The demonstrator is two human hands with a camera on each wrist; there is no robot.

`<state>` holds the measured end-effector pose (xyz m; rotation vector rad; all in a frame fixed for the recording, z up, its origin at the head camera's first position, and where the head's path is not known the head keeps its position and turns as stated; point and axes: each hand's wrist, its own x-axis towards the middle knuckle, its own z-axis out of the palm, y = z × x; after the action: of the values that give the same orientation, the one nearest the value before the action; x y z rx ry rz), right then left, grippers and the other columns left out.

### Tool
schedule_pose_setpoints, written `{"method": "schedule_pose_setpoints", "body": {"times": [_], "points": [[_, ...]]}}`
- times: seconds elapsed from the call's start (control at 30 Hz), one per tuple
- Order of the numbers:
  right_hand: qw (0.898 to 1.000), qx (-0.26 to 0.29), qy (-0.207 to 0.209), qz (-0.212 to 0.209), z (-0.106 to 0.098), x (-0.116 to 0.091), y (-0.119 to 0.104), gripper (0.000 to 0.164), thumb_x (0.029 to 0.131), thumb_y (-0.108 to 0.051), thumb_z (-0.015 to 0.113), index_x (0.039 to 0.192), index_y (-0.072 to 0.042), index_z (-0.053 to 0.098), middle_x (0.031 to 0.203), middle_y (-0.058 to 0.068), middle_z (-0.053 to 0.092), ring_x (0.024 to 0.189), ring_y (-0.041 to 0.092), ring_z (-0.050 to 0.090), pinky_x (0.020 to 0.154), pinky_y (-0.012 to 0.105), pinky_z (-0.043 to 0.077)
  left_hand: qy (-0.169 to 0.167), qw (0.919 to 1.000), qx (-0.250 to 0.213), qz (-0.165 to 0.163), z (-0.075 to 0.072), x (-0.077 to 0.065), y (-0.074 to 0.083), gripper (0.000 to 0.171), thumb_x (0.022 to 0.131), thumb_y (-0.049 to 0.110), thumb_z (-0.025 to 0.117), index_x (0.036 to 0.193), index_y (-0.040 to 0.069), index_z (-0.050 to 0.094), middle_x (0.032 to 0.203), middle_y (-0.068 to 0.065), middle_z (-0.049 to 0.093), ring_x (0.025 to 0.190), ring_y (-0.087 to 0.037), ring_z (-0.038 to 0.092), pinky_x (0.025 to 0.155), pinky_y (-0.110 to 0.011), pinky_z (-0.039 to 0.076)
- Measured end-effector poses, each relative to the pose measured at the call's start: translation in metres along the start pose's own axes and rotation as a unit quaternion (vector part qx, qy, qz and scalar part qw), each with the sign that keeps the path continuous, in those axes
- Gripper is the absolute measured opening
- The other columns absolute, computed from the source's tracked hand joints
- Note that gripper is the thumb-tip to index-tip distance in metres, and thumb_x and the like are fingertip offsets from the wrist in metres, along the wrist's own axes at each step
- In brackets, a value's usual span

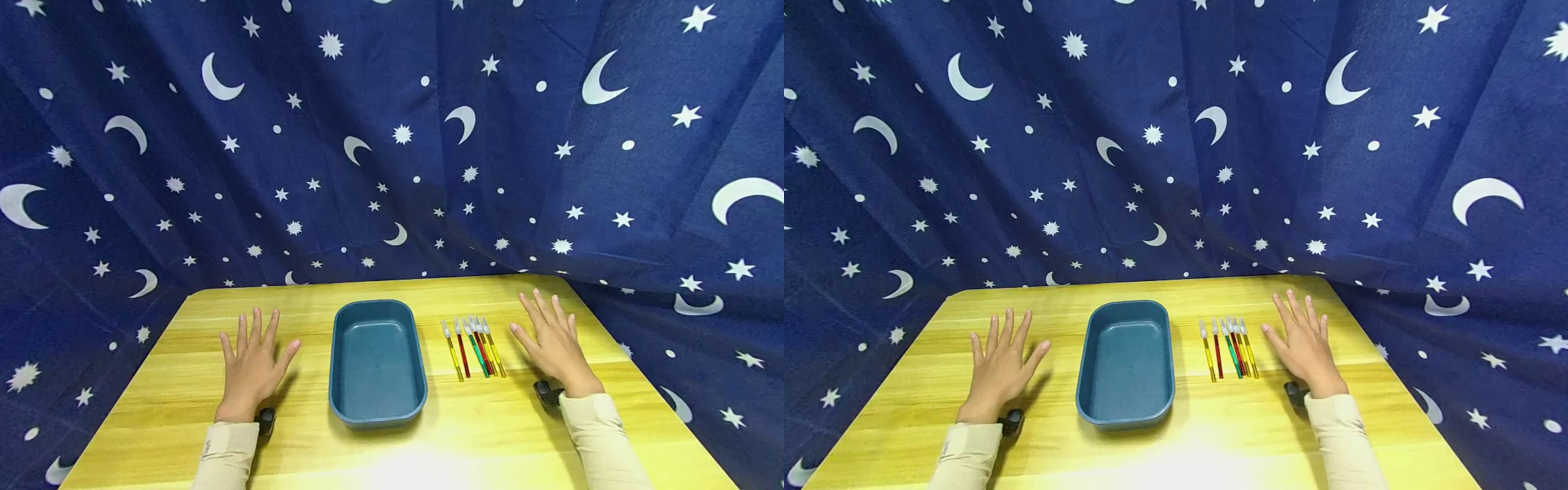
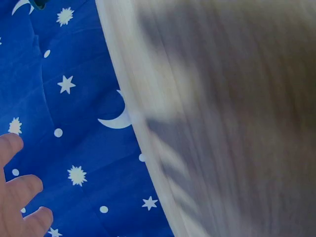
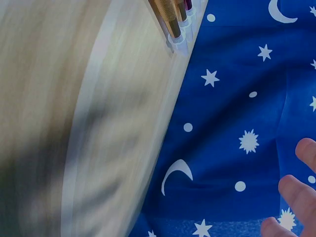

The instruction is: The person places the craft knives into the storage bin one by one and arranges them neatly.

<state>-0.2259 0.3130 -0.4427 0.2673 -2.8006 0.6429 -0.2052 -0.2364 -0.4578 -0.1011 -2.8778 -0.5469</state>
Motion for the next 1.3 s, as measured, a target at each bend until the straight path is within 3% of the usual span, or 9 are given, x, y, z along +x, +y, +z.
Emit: {"method": "schedule_pose_setpoints", "body": {"times": [0.17,0.47,0.8,0.97,1.3], "points": [[1.0,0.001,-0.007,0.002,0.0,-0.001,0.002,0.073,0.113,-0.045,0.054,0.169,-0.003,0.032,0.175,0.031,0.018,0.161,0.058,0.004,0.12,0.083,-0.001,0.0,1.0,-0.005,0.003,0.003,0.001,0.002,0.084,0.112,0.059,0.046,0.172,0.006,0.025,0.177,-0.03,0.006,0.163,-0.053,-0.006,0.122,-0.075,-0.016],[1.0,0.006,-0.01,-0.011,0.001,0.0,0.003,0.066,0.112,-0.033,0.059,0.163,0.004,0.04,0.167,0.038,0.03,0.153,0.064,0.023,0.12,0.081,0.016,-0.01,0.9999,-0.009,0.008,0.007,0.002,0.005,0.082,0.112,0.058,0.045,0.173,0.006,0.024,0.177,-0.03,0.006,0.163,-0.053,-0.006,0.123,-0.076,-0.014],[0.998,0.019,-0.063,-0.016,-0.002,0.006,0.0,0.061,0.11,-0.019,0.065,0.16,0.009,0.042,0.153,0.039,0.05,0.139,0.063,0.046,0.114,0.075,0.038,-0.036,0.9984,-0.039,0.019,0.009,0.004,0.003,0.082,0.113,0.057,0.046,0.173,0.006,0.022,0.176,-0.03,0.006,0.162,-0.055,-0.004,0.123,-0.078,-0.009],[0.995,0.039,-0.086,-0.02,-0.001,0.006,-0.003,0.058,0.109,-0.016,0.066,0.157,0.01,0.046,0.145,0.039,0.058,0.13,0.061,0.056,0.104,0.073,0.048,-0.052,0.9958,-0.071,0.025,0.009,0.007,0.003,0.083,0.113,0.056,0.047,0.173,0.005,0.021,0.176,-0.031,0.004,0.161,-0.057,-0.004,0.122,-0.079,-0.008],[0.988,0.114,-0.098,-0.037,0.008,0.01,-0.004,0.045,0.108,-0.008,0.067,0.147,0.012,0.057,0.137,0.034,0.065,0.114,0.05,0.069,0.095,0.063,0.058,-0.087,0.9833,-0.153,0.045,0.01,0.018,0.012,0.085,0.112,0.053,0.052,0.175,0.008,0.015,0.178,-0.03,-0.001,0.161,-0.058,-0.002,0.119,-0.085,0.008]]}}
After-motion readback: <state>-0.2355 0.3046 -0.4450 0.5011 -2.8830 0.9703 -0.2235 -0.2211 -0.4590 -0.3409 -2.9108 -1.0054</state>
